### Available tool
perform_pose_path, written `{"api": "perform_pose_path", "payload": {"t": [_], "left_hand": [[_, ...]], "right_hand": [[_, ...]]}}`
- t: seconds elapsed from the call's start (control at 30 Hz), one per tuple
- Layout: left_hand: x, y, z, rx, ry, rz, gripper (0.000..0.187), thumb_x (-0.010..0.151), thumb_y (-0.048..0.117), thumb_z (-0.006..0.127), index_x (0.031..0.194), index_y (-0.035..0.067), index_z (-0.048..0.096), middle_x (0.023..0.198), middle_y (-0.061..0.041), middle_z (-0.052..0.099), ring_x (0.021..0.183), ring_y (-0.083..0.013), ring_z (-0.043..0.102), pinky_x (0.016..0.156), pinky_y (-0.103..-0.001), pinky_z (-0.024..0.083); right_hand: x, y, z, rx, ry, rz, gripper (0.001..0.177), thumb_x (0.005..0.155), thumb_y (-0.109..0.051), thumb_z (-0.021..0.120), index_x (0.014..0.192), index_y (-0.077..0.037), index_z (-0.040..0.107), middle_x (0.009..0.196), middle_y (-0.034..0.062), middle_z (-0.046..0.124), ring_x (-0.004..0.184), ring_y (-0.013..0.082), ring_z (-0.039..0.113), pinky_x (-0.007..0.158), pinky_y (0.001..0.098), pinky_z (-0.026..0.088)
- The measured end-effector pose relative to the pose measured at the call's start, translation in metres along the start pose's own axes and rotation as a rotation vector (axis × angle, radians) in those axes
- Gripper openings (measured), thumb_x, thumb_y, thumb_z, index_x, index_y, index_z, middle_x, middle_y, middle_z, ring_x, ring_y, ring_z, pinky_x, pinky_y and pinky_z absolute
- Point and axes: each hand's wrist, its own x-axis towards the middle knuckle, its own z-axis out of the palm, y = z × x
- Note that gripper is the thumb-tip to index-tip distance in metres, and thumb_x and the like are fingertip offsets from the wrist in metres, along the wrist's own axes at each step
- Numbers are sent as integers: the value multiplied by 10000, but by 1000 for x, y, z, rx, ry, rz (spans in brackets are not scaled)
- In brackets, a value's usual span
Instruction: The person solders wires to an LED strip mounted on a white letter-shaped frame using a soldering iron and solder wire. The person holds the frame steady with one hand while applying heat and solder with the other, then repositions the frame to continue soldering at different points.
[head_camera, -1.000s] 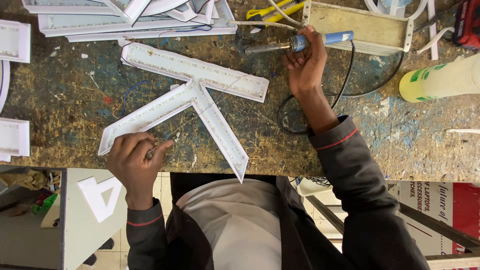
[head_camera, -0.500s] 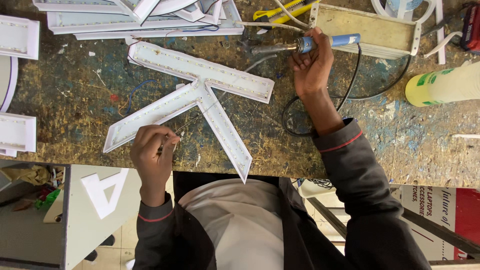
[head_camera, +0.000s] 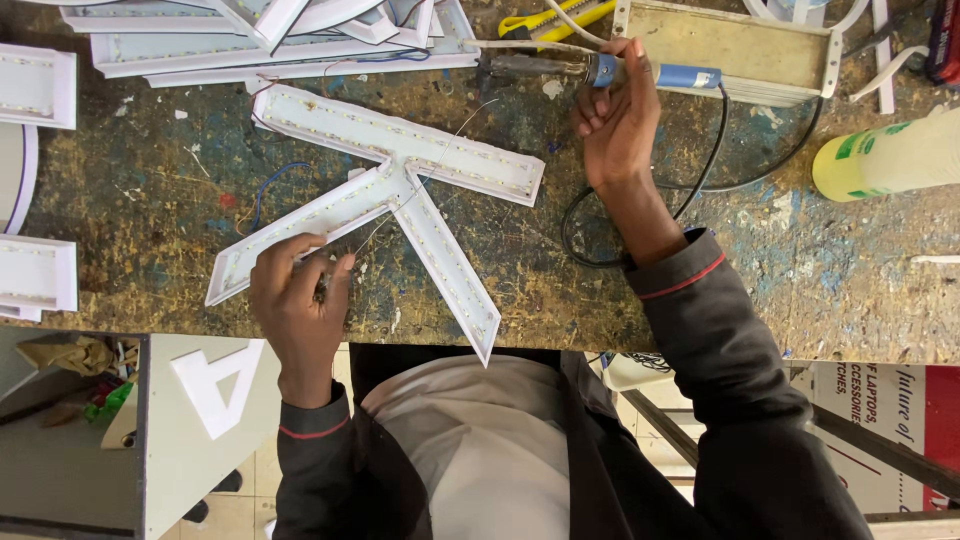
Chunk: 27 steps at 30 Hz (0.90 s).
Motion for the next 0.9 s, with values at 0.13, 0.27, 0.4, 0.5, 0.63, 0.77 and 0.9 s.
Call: {"api": "perform_pose_path", "payload": {"t": [0.13, 0.27, 0.4, 0.5, 0.63, 0.77, 0.9], "left_hand": [[0, 6, 4, 63, 29, 4, 295, 1062, 258, 985, 1002, 111, 736, 1378, -104, 701, 1249, -376, 679, 1028, -554, 498], [14, 25, -2, 140, -21, 7, 265, 1054, 260, 996, 1035, 129, 766, 1268, -78, 720, 1173, -333, 684, 1023, -511, 488], [32, 42, 9, 202, -159, -54, 169, 1064, 111, 902, 1144, 111, 754, 1126, -97, 734, 1103, -342, 650, 1108, -511, 461], [56, 55, 35, 151, -197, -36, 399, 1111, 294, 866, 1382, 80, 666, 1130, -138, 743, 1059, -357, 656, 955, -511, 490], [84, 74, 78, 39, -228, -84, 457, 1100, 330, 872, 1392, 40, 672, 1140, -141, 600, 1020, -327, 580, 884, -468, 528], [104, 76, 131, 92, -217, -55, 466, 1092, 378, 843, 1335, 5, 707, 1267, -192, 651, 1135, -368, 618, 986, -491, 572], [109, 76, 171, 102, -274, -22, 330, 1063, 303, 861, 1197, 18, 763, 1217, -167, 650, 1124, -352, 649, 953, -483, 614]], "right_hand": [[2, 6, -11, 55, -73, -2, 335, 1147, -512, 630, 1193, -191, 714, 729, -43, 412, 601, 89, 358, 549, 296, 334], [2, 7, -12, 52, -41, 6, 361, 1133, -514, 637, 1185, -170, 735, 693, -52, 406, 577, 88, 356, 520, 296, 320], [5, 10, -20, 60, -135, 0, 375, 1146, -550, 642, 1252, -197, 713, 778, -30, 420, 649, 111, 336, 604, 346, 333], [2, 8, -16, 55, -111, -8, 378, 1142, -558, 618, 1208, -199, 718, 760, -39, 410, 635, 99, 322, 592, 322, 327], [0, 1, -4, 33, -81, -59, 286, 1172, -478, 610, 1168, -221, 735, 739, -50, 455, 605, 80, 384, 512, 284, 333], [3, 7, -13, 69, -44, -21, 308, 1156, -502, 623, 1205, -215, 724, 734, -29, 424, 628, 101, 345, 556, 312, 319], [5, 6, -13, 111, -52, -17, 286, 1163, -458, 619, 1178, -191, 721, 716, -22, 435, 605, 98, 356, 532, 293, 321]]}}
